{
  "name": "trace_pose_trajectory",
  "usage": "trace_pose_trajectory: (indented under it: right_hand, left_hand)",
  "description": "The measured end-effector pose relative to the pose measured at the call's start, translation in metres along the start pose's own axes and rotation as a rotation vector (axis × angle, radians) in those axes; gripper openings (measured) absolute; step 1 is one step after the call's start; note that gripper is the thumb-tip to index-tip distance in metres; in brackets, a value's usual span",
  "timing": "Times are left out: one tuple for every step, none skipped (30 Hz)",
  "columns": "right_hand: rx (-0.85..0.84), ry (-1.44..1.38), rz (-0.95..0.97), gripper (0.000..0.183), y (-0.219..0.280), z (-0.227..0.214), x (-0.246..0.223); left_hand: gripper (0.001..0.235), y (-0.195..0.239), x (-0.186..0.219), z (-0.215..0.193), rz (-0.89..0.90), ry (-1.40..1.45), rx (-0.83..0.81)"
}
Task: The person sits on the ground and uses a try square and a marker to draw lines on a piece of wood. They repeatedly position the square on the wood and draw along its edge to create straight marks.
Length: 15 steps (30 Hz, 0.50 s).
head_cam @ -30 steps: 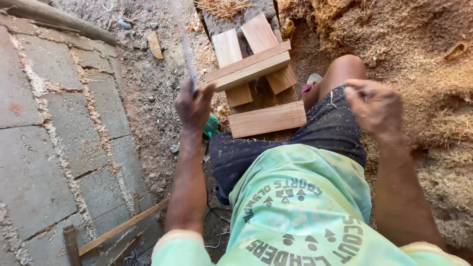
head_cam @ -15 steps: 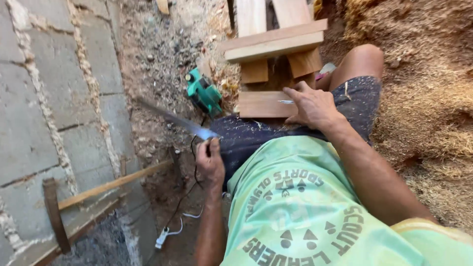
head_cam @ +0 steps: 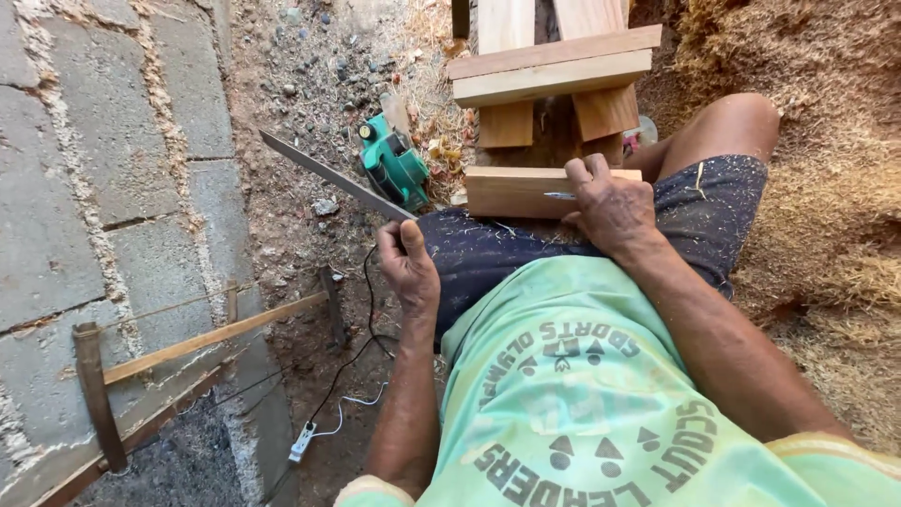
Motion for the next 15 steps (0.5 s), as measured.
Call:
trace_pose_trajectory:
  right_hand:
    - [0.056,-0.02,-0.005,0.068,0.002,-0.001,0.001]
    - [0.053,-0.017,-0.007,0.068,0.002,-0.004,0.0]
    - [0.17,-0.068,-0.029,0.063,0.004,-0.018,-0.003]
    - [0.288,-0.122,-0.05,0.059,0.007,-0.033,-0.005]
    - [0.286,-0.122,-0.052,0.059,0.008,-0.026,-0.005]
    - [0.296,-0.082,-0.059,0.036,0.007,-0.021,-0.005]
    - [0.306,-0.041,-0.065,0.015,0.007,-0.015,-0.005]
    - [0.311,-0.039,-0.059,0.015,0.006,-0.019,-0.005]
    - [0.331,-0.068,-0.056,0.015,0.006,-0.024,-0.006]
    - [0.346,-0.097,-0.053,0.015,0.008,-0.028,-0.007]
    - [0.346,-0.095,-0.047,0.015,0.01,-0.031,-0.006]
    - [0.31,-0.087,-0.042,0.016,0.009,-0.031,-0.007]
    - [0.274,-0.079,-0.037,0.017,0.008,-0.031,-0.008]
    - [0.275,-0.081,-0.034,0.017,0.01,-0.032,-0.008]
    - [0.303,-0.131,-0.062,0.02,0.013,-0.036,-0.01]
  left_hand:
    - [0.042,0.001,-0.011,-0.002,-0.046,0.022,0.03]
    - [0.042,-0.008,-0.008,0.002,-0.05,0.022,0.033]
    - [0.042,-0.018,0.003,0.007,0.031,0.065,0.042]
    - [0.048,-0.028,0.014,0.011,0.114,0.105,0.05]
    - [0.048,-0.032,0.019,0.014,0.112,0.104,0.053]
    - [0.046,-0.038,0.017,0.022,0.035,-0.023,0.0]
    - [0.044,-0.044,0.015,0.029,-0.041,-0.149,-0.055]
    - [0.044,-0.047,0.018,0.036,-0.036,-0.144,-0.06]
    - [0.042,-0.05,0.026,0.05,0.011,-0.059,-0.11]
    - [0.041,-0.051,0.033,0.061,0.052,0.024,-0.16]
    - [0.041,-0.049,0.034,0.066,0.051,0.027,-0.166]
    - [0.041,-0.049,0.039,0.074,0.088,-0.031,-0.22]
    - [0.041,-0.049,0.044,0.082,0.125,-0.089,-0.274]
    - [0.041,-0.047,0.048,0.085,0.127,-0.089,-0.277]
    - [0.037,-0.045,0.043,0.086,0.033,-0.148,-0.261]
Point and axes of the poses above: each hand's wrist, its own y-axis away from the middle knuckle, its own z-axis out of the palm, x = y × z, the point moved 9 cm from there along -y, towards the middle knuckle, and after that the axes turned 12 degrees about z, right-handed, at the moved point
